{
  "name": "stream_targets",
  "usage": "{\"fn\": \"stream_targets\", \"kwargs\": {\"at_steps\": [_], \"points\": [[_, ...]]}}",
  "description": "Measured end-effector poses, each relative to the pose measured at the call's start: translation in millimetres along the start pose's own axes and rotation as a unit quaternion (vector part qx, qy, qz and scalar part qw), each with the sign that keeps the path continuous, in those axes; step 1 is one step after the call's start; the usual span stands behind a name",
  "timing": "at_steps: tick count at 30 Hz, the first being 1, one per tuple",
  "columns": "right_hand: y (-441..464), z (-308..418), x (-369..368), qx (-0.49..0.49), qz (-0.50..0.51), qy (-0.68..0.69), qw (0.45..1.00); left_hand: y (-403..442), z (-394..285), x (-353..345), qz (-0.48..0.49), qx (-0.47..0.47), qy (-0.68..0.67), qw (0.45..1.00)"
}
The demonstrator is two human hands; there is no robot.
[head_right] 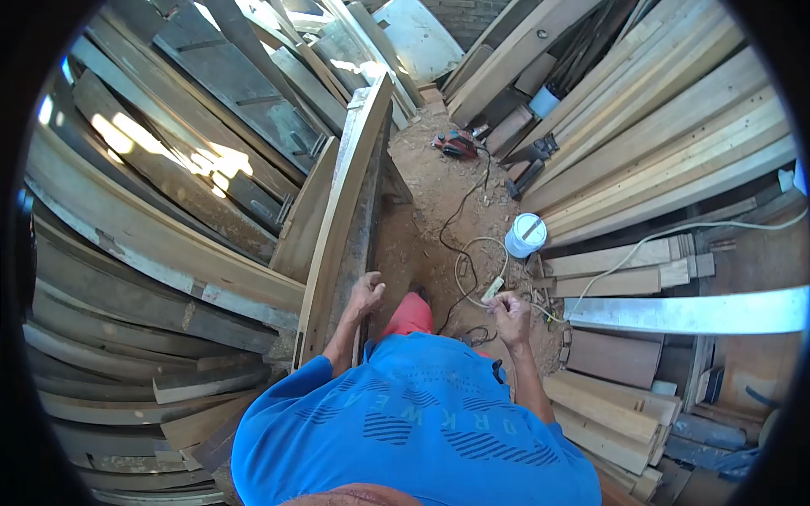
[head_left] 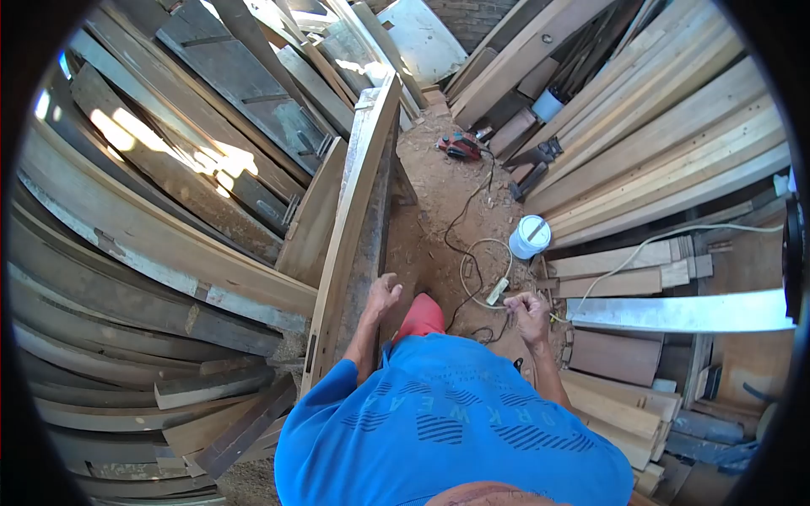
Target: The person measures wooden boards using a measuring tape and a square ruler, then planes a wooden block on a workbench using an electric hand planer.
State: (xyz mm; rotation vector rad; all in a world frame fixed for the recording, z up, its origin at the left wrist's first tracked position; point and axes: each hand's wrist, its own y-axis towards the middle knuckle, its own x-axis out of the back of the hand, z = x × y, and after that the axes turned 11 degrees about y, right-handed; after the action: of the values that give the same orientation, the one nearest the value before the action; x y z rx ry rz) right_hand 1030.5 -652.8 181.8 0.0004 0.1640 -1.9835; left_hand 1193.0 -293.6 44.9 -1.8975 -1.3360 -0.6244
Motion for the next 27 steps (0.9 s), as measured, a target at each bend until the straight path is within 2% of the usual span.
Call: {"fn": "stream_targets", "kwargs": {"at_steps": [2,5,8,9,11,15,16,19,20,23,24,26,27], "points": [[42.5,19.3,-17.6,0.022,0.049,-0.082,0.995,34.1,-10.2,29.7,-0.087,-0.047,0.117,0.988],[113.6,27.9,-46.8,0.024,0.096,-0.079,0.992,73.3,-27.2,68.5,-0.182,0.005,0.217,0.959],[180.6,31.9,-84.7,0.108,0.061,-0.041,0.991,127.1,-29.6,104.7,-0.191,0.08,0.231,0.951],[204.6,27.3,-88.7,0.107,0.054,-0.063,0.991,150.1,-24.6,111.7,-0.196,0.104,0.24,0.945],[247.0,3.4,-87.8,0.095,0.041,-0.107,0.989,182.5,-9.4,117.6,-0.197,0.158,0.259,0.932],[312.7,-9.2,-90.7,0.008,-0.014,-0.141,0.99,235.5,-12.3,142.2,-0.106,0.174,0.195,0.959],[322.6,-1.7,-89.5,0.016,0.005,-0.142,0.99,245.8,-25.7,154.6,-0.054,0.19,0.17,0.965],[352.1,-22.3,-87.1,0.006,-0.039,-0.093,0.995,282.5,-4.2,139.1,-0.093,0.135,0.13,0.978],[357.6,-22.4,-86.9,-0.051,-0.053,-0.051,0.996,288.8,-5.9,136.6,-0.093,0.15,0.124,0.976],[379.4,-26.2,-93.2,-0.004,-0.018,-0.186,0.982,301.4,-11.7,133.7,-0.132,0.142,0.137,0.971],[385.4,-28.1,-91.2,0.02,-0.006,-0.23,0.973,301.7,-12.4,131.6,-0.111,0.164,0.137,0.971],[404.7,-30.5,-92.2,0.003,0.017,-0.264,0.964,307.0,-16.8,134.0,-0.067,0.202,0.138,0.967],[416.1,-29.2,-92.7,-0.004,0.03,-0.278,0.96,307.4,-19.3,133.3,-0.078,0.201,0.139,0.966]]}}
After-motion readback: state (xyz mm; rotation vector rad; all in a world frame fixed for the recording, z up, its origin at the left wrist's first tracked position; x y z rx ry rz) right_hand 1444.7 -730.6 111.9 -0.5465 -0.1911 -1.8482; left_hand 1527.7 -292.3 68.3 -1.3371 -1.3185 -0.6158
